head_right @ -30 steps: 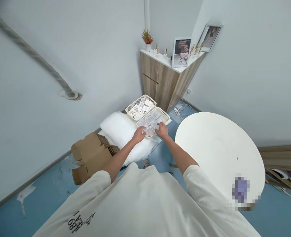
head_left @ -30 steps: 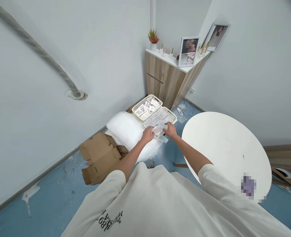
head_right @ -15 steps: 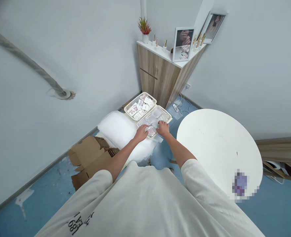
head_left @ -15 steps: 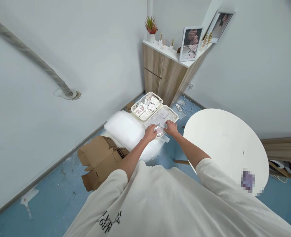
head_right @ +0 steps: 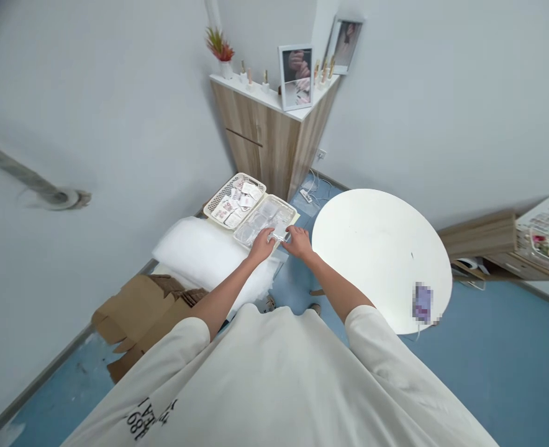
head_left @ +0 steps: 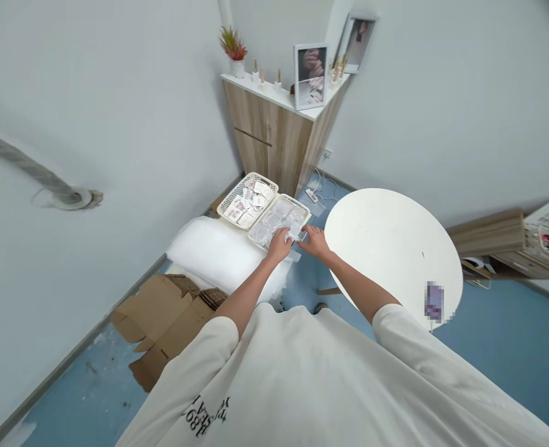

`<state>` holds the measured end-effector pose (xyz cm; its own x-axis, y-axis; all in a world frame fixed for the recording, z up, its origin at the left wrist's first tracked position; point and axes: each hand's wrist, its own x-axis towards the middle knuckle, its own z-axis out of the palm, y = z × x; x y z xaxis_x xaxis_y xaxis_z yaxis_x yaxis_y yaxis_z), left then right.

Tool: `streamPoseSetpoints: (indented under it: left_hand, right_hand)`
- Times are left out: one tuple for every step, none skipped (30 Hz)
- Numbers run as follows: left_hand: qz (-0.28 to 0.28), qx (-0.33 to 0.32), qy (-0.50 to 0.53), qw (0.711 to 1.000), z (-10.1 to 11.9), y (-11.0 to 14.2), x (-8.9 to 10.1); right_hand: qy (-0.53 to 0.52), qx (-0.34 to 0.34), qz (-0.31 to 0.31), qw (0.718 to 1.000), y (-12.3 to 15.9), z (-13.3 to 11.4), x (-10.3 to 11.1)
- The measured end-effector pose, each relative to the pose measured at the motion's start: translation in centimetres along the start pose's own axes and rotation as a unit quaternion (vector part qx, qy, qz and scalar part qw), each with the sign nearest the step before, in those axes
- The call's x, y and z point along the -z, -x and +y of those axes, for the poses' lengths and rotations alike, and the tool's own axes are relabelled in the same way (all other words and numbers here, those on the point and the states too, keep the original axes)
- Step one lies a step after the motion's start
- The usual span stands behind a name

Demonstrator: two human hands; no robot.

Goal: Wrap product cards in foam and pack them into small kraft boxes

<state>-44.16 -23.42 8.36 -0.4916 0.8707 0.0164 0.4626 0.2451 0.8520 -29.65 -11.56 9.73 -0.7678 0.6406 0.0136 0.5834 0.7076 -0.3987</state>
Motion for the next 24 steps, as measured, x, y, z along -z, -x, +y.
streamPoseSetpoints:
  left_hand:
    - [-0.012,-0.006,0.002,1.000,0.6,-0.2,-1.0]
    - [-0.025,-0.014,0.002,1.000,1.2,-0.3,-2.0]
    - [-0.037,-0.021,0.002,0.999,1.9,-0.3,-3.1]
    - [-0.049,-0.027,0.000,0.998,2.7,-0.3,-4.2]
    - [-0.061,-0.031,-0.002,0.998,3.4,-0.2,-5.4]
    - [-0.073,-0.035,-0.004,0.997,4.2,-0.1,-6.7]
    - [-0.086,-0.038,-0.006,0.996,5.0,0.1,-8.0]
    - [-0.099,-0.042,-0.008,0.994,5.7,0.2,-9.3]
    - [-0.112,-0.045,-0.010,0.993,6.5,0.5,-10.8]
    - [-0.125,-0.045,-0.012,0.991,7.3,0.7,-12.3]
    - [-0.136,-0.041,-0.014,0.990,8.0,0.9,-13.8]
    - [-0.147,-0.034,-0.015,0.988,8.7,1.2,-15.4]
    - [-0.158,-0.025,-0.015,0.987,9.5,1.4,-17.0]
    - [-0.169,-0.016,-0.014,0.985,10.2,1.7,-18.7]
    - [-0.180,-0.008,-0.012,0.984,10.8,2.0,-20.3]
    - [-0.191,-0.002,-0.010,0.982,11.5,2.3,-21.9]
    - [-0.203,0.004,-0.008,0.979,12.1,2.6,-23.5]
    - [-0.215,0.010,-0.005,0.977,12.6,2.9,-25.1]
    - [-0.228,0.019,-0.003,0.973,13.1,3.2,-26.7]
    - [-0.242,0.031,0.000,0.970,13.5,3.5,-28.2]
    - [-0.257,0.047,0.004,0.965,13.9,3.9,-29.7]
    - [-0.273,0.064,0.008,0.960,14.1,4.2,-31.2]
    - [-0.288,0.082,0.012,0.954,14.3,4.6,-32.6]
    - [-0.302,0.101,0.014,0.948,14.4,5.0,-34.0]
  right_hand:
    - [-0.002,-0.009,0.003,1.000,0.8,0.8,0.5]
    - [-0.004,-0.019,0.006,1.000,1.7,1.7,1.0]
    - [-0.006,-0.029,0.008,1.000,2.7,2.7,1.6]
    - [-0.007,-0.039,0.011,0.999,3.6,3.7,2.1]
    - [-0.007,-0.050,0.012,0.999,4.6,4.8,2.6]
    - [-0.006,-0.060,0.013,0.998,5.7,6.0,3.1]
    - [-0.005,-0.070,0.013,0.997,6.7,7.2,3.6]
    - [-0.005,-0.079,0.012,0.997,7.8,8.4,4.0]
    - [-0.005,-0.089,0.012,0.996,8.9,9.7,4.5]
    - [-0.006,-0.098,0.011,0.995,10.0,11.0,4.9]
    - [-0.007,-0.106,0.011,0.994,11.1,12.3,5.3]
    - [-0.009,-0.115,0.009,0.993,12.2,13.7,5.7]
    - [-0.011,-0.123,0.007,0.992,13.3,15.1,6.1]
    - [-0.012,-0.131,0.003,0.991,14.5,16.5,6.4]
    - [-0.013,-0.138,-0.001,0.990,15.6,18.0,6.7]
    - [-0.015,-0.146,-0.005,0.989,16.7,19.5,6.9]
    - [-0.016,-0.154,-0.010,0.988,17.8,21.0,7.0]
    - [-0.018,-0.160,-0.016,0.987,18.9,22.4,7.0]
    - [-0.021,-0.167,-0.022,0.986,19.9,23.9,6.9]
    - [-0.023,-0.173,-0.028,0.984,21.0,25.3,6.8]
    - [-0.026,-0.180,-0.035,0.983,22.0,26.6,6.5]
    - [-0.028,-0.189,-0.042,0.981,23.1,27.9,6.2]
    - [-0.031,-0.200,-0.049,0.978,24.1,29.1,5.9]
    - [-0.033,-0.212,-0.055,0.975,25.0,30.2,5.5]
